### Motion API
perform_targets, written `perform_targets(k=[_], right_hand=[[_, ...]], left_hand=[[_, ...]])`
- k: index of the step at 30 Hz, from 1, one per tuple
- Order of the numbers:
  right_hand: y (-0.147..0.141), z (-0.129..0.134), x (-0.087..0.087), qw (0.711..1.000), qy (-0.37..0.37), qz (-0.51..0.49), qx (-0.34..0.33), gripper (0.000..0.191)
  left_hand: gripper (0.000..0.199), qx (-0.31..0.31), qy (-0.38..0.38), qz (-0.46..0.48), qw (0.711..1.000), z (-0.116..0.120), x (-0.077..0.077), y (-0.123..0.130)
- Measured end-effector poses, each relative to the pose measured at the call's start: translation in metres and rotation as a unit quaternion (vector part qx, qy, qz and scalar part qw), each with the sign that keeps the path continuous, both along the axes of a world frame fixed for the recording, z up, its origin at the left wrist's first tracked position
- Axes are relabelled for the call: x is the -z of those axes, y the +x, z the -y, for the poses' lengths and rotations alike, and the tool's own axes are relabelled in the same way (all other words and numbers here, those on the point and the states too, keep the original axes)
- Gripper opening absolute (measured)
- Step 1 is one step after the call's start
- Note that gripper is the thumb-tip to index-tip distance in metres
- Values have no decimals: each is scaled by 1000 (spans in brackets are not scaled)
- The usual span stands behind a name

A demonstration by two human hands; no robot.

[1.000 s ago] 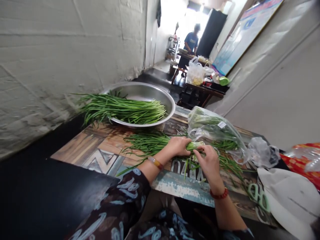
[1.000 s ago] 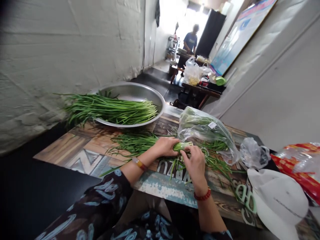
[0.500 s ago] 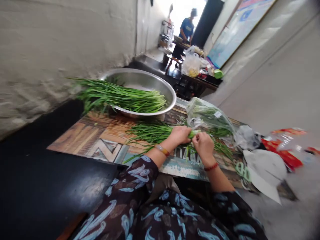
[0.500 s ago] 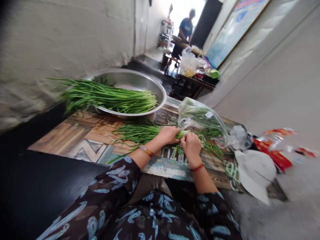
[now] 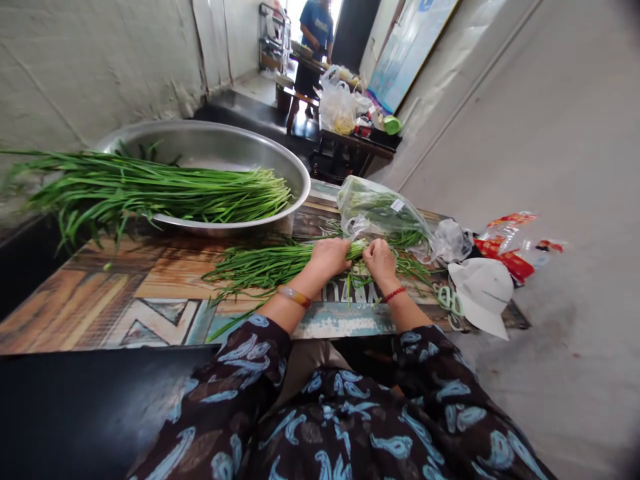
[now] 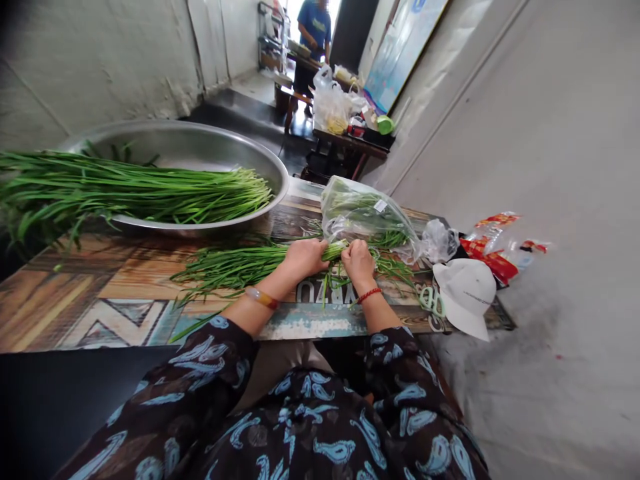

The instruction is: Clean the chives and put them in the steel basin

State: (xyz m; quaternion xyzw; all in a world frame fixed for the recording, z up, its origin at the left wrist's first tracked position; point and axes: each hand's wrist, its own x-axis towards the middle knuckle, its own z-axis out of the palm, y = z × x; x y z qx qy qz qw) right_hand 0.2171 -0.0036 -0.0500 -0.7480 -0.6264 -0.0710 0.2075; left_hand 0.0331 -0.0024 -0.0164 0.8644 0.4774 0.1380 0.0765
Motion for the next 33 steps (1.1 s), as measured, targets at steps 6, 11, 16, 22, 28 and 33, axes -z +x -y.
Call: perform_targets(k=[6, 11, 16, 22, 28, 33], right_hand=[[80, 13, -29, 996, 0, -73, 57, 31], [87, 36, -44, 990, -8, -131, -49, 37], [25, 27, -37, 967, 24, -133, -218, 23], [-1, 21, -39, 987, -39, 46, -147, 21], [-4, 14, -36, 995, -71, 34, -54, 20], [2, -6, -26, 993, -99, -63, 1, 24]], left_hand=[[37, 5, 5, -12, 1000, -1, -2, -7], [40, 10, 25, -30, 999, -3, -1, -7], [38, 13, 50, -68, 996, 1, -4, -7], [38, 34, 69, -100, 992, 3, -7, -5], [35, 38, 60, -95, 993, 5, -8, 0], [30, 51, 77, -89, 992, 5, -9, 1]])
